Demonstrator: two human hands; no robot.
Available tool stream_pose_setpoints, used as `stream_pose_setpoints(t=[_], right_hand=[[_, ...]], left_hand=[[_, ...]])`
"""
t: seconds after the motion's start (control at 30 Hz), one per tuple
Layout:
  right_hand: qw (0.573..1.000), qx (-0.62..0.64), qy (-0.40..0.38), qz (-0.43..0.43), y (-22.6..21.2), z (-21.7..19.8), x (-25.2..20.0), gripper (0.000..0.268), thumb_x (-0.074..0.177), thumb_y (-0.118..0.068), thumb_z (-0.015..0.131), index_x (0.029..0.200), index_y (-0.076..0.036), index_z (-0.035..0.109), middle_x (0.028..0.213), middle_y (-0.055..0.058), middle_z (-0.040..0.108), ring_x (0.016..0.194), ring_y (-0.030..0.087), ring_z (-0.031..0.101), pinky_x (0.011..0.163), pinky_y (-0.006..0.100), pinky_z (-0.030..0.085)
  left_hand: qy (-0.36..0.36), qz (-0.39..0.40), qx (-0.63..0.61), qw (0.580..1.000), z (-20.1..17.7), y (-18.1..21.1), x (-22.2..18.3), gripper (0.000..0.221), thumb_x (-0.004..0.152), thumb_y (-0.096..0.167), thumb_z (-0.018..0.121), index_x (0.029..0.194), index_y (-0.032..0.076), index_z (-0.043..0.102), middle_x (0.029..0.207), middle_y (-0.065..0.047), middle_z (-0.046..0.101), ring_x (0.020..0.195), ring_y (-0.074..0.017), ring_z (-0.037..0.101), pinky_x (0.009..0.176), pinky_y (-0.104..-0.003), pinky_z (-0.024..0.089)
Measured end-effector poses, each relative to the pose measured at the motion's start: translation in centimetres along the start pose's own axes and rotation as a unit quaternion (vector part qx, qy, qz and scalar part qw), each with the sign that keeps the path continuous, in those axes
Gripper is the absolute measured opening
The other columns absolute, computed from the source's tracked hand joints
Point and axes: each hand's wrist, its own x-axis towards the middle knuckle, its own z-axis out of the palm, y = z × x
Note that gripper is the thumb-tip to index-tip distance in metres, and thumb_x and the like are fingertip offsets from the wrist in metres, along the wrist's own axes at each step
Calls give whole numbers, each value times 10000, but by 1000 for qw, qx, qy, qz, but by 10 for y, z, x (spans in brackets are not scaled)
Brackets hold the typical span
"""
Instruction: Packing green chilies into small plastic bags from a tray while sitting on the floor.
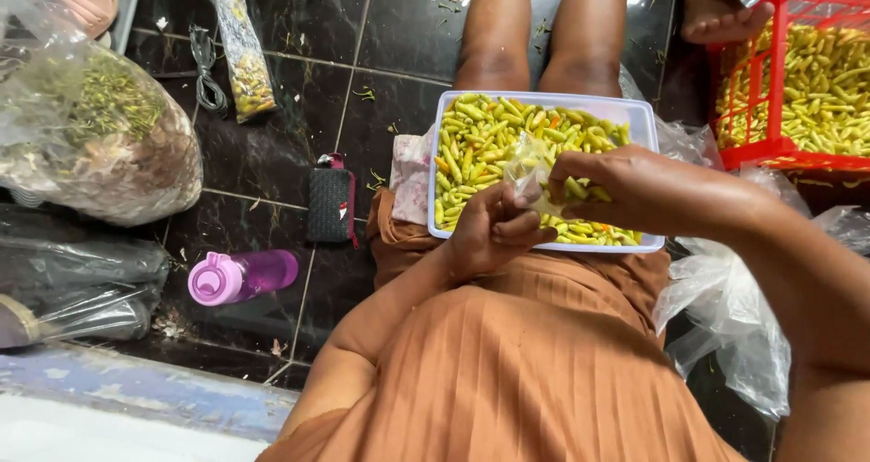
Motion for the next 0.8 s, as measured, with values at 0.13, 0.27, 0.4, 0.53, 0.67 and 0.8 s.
stream_pose_setpoints(t=[0.13, 0.27, 0.4, 0.53, 0.67, 0.8], right_hand=[[994, -47, -57, 75, -12, -22, -13, 447, 950, -388, 639, 1379, -410, 516, 898, 25, 794, 681, 215, 738, 661, 377, 535], [995, -51, -53, 66, -6, -31, -13, 466, 979, -264, 619, 1412, -396, 510, 591, -18, 521, 491, 127, 462, 457, 313, 380], [999, 30, -8, 43, -4, -24, -15, 443, 956, -234, 609, 1386, -297, 524, 1221, -45, 803, 980, 150, 831, 767, 354, 633], [983, 56, 156, -80, 2, -5, -9, 243, 971, -198, 625, 1193, -135, 701, 1040, 15, 827, 863, 153, 813, 730, 334, 609], [950, 91, 277, -110, 30, -1, -10, 125, 990, -100, 713, 1105, -54, 702, 972, 27, 774, 866, 93, 702, 754, 254, 533], [979, 80, 108, 156, 100, 49, 36, 502, 949, -243, 726, 1420, -131, 592, 1253, 195, 698, 1026, 327, 728, 858, 447, 592]], left_hand=[[-11, -7, 49, 999, -5, -4, -2, 193, 934, 154, 390, 760, 127, 469, 470, 37, 235, 450, -100, 179, 903, -286, 464], [-21, -10, 86, 996, 1, -3, 2, 199, 966, 170, 394, 771, 145, 425, 473, 45, 248, 422, -111, 208, 894, -285, 484], [10, 6, 81, 997, 0, -5, -4, 209, 929, 171, 394, 730, 138, 448, 469, 42, 228, 444, -106, 156, 834, -281, 426], [-3, 16, 111, 994, 6, -2, -6, 275, 986, 191, 359, 751, 141, 494, 499, 52, 215, 459, -97, 156, 859, -286, 431], [1, -4, 62, 998, -7, -6, -6, 167, 939, 174, 412, 794, 132, 482, 480, 53, 234, 446, -97, 178, 870, -266, 421], [-12, -28, 73, 997, -27, -6, -2, 153, 915, 251, 449, 781, 179, 468, 447, 87, 178, 459, -86, 139, 785, -244, 409]])
